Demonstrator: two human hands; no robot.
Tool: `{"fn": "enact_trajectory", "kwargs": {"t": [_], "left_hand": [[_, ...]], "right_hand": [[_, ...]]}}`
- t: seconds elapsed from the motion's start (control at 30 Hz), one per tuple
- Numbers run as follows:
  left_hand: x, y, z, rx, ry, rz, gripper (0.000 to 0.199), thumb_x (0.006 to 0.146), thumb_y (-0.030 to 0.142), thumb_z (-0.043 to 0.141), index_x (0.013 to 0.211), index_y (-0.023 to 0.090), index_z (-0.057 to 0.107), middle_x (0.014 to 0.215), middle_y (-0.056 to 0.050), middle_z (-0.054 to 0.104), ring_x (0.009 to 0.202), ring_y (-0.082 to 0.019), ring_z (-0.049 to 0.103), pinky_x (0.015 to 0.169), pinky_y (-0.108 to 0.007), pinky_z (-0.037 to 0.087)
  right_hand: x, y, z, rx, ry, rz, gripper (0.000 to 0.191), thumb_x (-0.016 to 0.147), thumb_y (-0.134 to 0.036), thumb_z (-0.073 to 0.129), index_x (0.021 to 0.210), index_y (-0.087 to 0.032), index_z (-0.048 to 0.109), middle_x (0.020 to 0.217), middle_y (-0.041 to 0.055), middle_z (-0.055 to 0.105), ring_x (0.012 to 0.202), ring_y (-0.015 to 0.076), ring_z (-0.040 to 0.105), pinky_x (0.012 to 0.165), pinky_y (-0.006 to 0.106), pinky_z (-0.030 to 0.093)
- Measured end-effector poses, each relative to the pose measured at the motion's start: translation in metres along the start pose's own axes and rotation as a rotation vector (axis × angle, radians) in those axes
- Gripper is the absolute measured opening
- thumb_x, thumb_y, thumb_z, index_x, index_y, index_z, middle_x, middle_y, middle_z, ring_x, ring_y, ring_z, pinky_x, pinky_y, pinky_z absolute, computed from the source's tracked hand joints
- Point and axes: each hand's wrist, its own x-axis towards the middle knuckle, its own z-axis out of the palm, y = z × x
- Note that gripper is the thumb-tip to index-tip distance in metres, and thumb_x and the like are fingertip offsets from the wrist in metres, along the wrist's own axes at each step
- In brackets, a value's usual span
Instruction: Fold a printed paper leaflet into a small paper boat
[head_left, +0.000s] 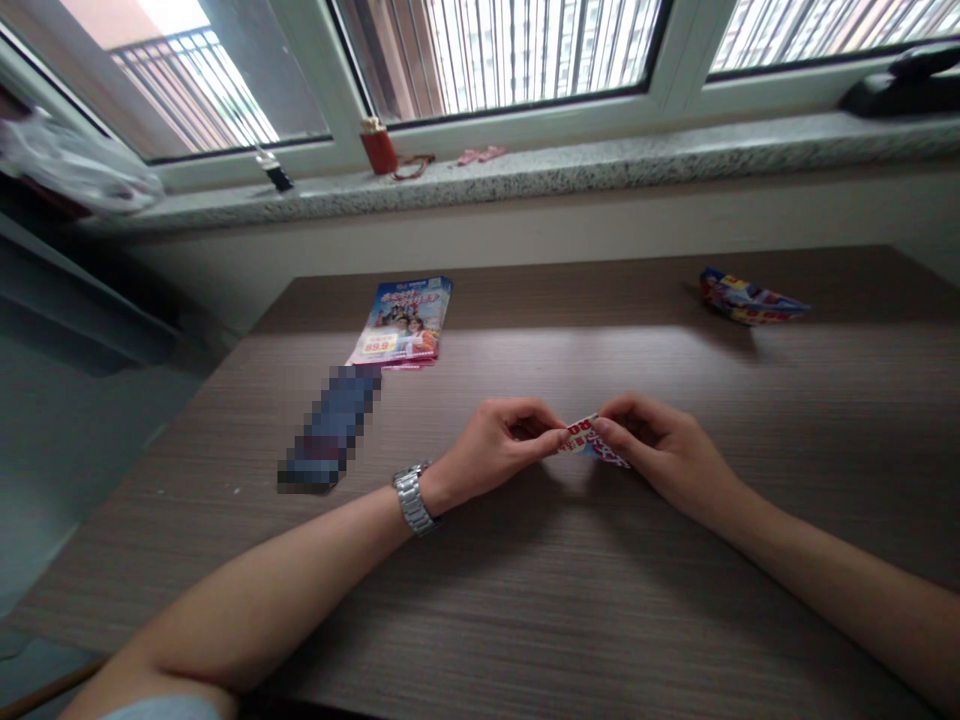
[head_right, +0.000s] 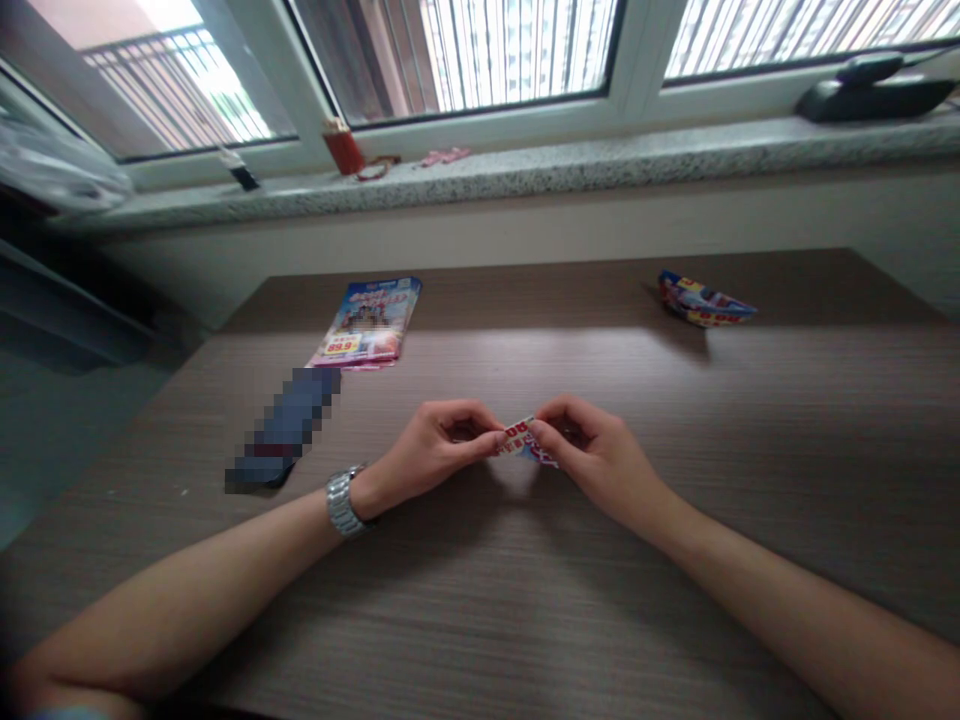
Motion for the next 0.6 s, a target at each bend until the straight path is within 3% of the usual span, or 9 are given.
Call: {"fn": "enact_trajectory", "kwargs": {"t": [0.27, 0.4, 0.6], "left_hand": [[-0.002, 0.002, -0.0017, 0.095, -0.04, 0.061, 0.02, 0.091, 0.031, 0.068, 0.091, 0.012, 0.074, 0.085, -0.005, 0.073, 0.076, -0.011, 0.064, 0.069, -0.019, 0.05], [-0.0009, 0.0021, -0.001, 0.085, 0.003, 0.09, 0.02, 0.09, 0.032, 0.07, 0.097, 0.013, 0.075, 0.092, -0.005, 0.075, 0.082, -0.012, 0.066, 0.075, -0.02, 0.051], [0.0003, -0.0011, -0.0008, 0.001, 0.012, 0.023, 0.027, 0.087, 0.035, 0.073, 0.101, 0.012, 0.073, 0.095, -0.006, 0.074, 0.082, -0.012, 0.066, 0.074, -0.02, 0.052]], "right_hand": [[-0.0001, -0.0031, -0.001, -0.024, -0.106, 0.017, 0.024, 0.088, -0.044, 0.068, 0.093, -0.022, 0.074, 0.086, 0.0033, 0.076, 0.076, 0.0174, 0.068, 0.069, 0.028, 0.052], [0.001, -0.0041, -0.0022, -0.008, -0.029, 0.048, 0.025, 0.086, -0.047, 0.069, 0.088, -0.023, 0.074, 0.083, 0.0031, 0.077, 0.072, 0.0178, 0.068, 0.065, 0.028, 0.052], [0.0036, -0.0039, -0.0031, 0.017, 0.082, 0.099, 0.03, 0.081, -0.053, 0.072, 0.083, -0.023, 0.074, 0.072, 0.0017, 0.074, 0.063, 0.0175, 0.066, 0.057, 0.028, 0.051]]}}
